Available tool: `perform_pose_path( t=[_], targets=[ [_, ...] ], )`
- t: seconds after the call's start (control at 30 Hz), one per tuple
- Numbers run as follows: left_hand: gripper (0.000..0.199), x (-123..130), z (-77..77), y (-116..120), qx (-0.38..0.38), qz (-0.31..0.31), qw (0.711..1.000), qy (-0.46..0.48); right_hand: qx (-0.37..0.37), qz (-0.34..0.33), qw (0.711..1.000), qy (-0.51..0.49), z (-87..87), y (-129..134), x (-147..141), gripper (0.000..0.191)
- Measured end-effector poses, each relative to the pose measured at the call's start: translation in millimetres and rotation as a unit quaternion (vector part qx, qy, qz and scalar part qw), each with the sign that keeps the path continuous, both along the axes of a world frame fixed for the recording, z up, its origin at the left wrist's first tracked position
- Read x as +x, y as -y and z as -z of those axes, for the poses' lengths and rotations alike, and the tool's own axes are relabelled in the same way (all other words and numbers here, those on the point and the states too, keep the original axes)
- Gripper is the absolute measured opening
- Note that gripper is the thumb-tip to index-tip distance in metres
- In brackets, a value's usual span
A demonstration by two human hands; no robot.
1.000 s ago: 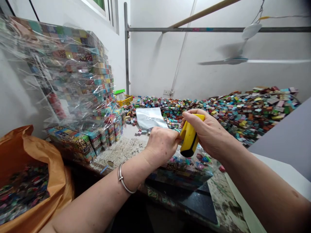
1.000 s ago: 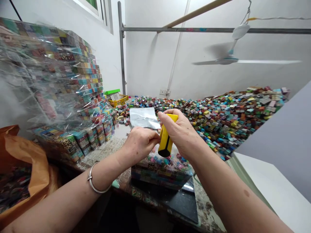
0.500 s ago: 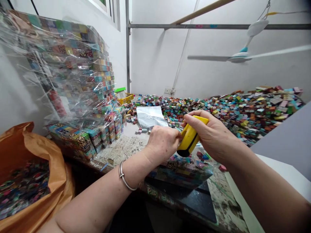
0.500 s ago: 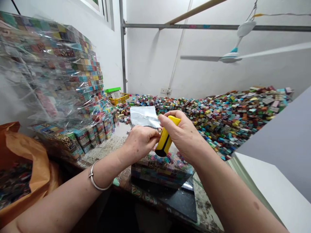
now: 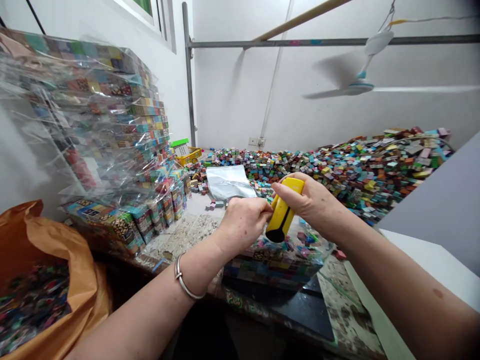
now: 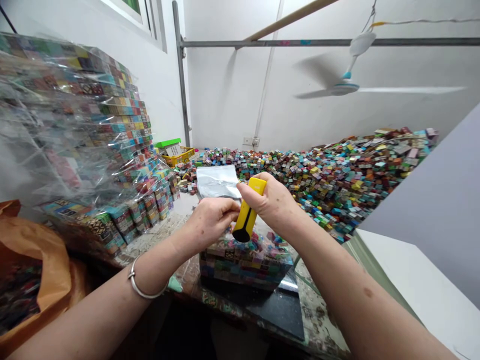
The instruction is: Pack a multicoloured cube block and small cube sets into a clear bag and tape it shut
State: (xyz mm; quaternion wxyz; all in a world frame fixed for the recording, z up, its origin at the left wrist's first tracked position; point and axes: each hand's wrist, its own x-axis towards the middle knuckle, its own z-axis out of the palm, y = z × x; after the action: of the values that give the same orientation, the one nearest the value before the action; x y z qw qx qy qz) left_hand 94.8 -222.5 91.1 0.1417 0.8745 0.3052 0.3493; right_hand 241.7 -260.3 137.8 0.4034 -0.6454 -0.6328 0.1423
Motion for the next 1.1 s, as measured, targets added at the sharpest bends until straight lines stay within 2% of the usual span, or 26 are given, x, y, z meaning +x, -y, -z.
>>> perform_pose_path(
  t=[0.13, 0.23, 0.27, 0.3, 0.4, 0.47, 0.63, 0.7, 0.77, 0.83, 0.9, 0.97, 1.0, 1.07, 1.1],
  targets=[
    [0.031, -2.3, 0.8, -0.1, -0.077, 0.019, 0.996, 0.045, -0.003, -0.013, 1.000, -0.016, 2.3, -2.9, 0.4, 0.034],
    [0.073, -2.5, 0.1, 0.7, -0.118, 0.039, 0.991, 0.045, -0.003, -0.027, 0.999, -0.030, 3.5, -3.5, 1.2, 0.034],
    [0.080, -2.1, -0.1, 0.7, -0.122, 0.040, 0.991, 0.035, -0.003, -0.030, 0.999, -0.032, 3.5, -3.1, 1.1, 0.033],
    [0.078, -1.3, -0.3, 0.4, -0.123, 0.042, 0.991, 0.020, -0.003, -0.031, 0.999, -0.034, 3.4, -2.4, 0.8, 0.033],
    [0.055, 1.9, -1.3, -1.1, -0.127, 0.042, 0.990, -0.033, -0.002, -0.029, 0.999, -0.037, 3.9, 0.6, -0.3, 0.030],
    [0.047, 4.4, -3.1, -1.9, -0.139, 0.041, 0.987, -0.067, -0.001, -0.022, 0.999, -0.036, 5.3, 1.9, 0.1, 0.029],
    [0.044, 9.6, -9.4, -0.6, -0.134, 0.022, 0.984, -0.111, -0.001, -0.052, 0.998, -0.036, 3.4, 6.6, 8.5, 0.039],
    [0.045, 11.3, -9.9, 0.4, -0.122, 0.009, 0.986, -0.115, 0.032, -0.054, 0.998, -0.031, 0.2, 18.8, 14.4, 0.049],
    [0.045, 12.5, -8.5, 0.6, -0.111, 0.000, 0.987, -0.114, 0.091, -0.024, 0.995, -0.029, 2.4, 42.0, 21.1, 0.057],
    [0.044, 12.9, -6.3, -0.1, -0.100, 0.010, 0.990, -0.102, 0.128, 0.017, 0.991, -0.043, 16.0, 73.0, 28.1, 0.059],
    [0.044, 12.6, -4.4, -1.2, -0.099, 0.036, 0.991, -0.084, 0.108, 0.043, 0.989, -0.091, 42.7, 103.6, 34.9, 0.060],
    [0.046, 11.9, -3.5, -1.8, -0.124, 0.061, 0.988, -0.075, 0.040, 0.086, 0.987, -0.131, 77.3, 124.2, 40.9, 0.060],
    [0.048, 11.7, -3.4, -1.7, -0.141, 0.069, 0.985, -0.075, -0.017, 0.105, 0.985, -0.137, 94.7, 128.9, 43.4, 0.060],
    [0.049, 11.6, -3.5, -0.8, -0.169, 0.077, 0.980, -0.074, -0.114, 0.115, 0.977, -0.135, 123.8, 127.0, 47.5, 0.059],
    [0.049, 11.8, -3.6, -0.2, -0.173, 0.076, 0.980, -0.070, -0.137, 0.113, 0.975, -0.132, 133.9, 121.8, 49.5, 0.059]
  ],
)
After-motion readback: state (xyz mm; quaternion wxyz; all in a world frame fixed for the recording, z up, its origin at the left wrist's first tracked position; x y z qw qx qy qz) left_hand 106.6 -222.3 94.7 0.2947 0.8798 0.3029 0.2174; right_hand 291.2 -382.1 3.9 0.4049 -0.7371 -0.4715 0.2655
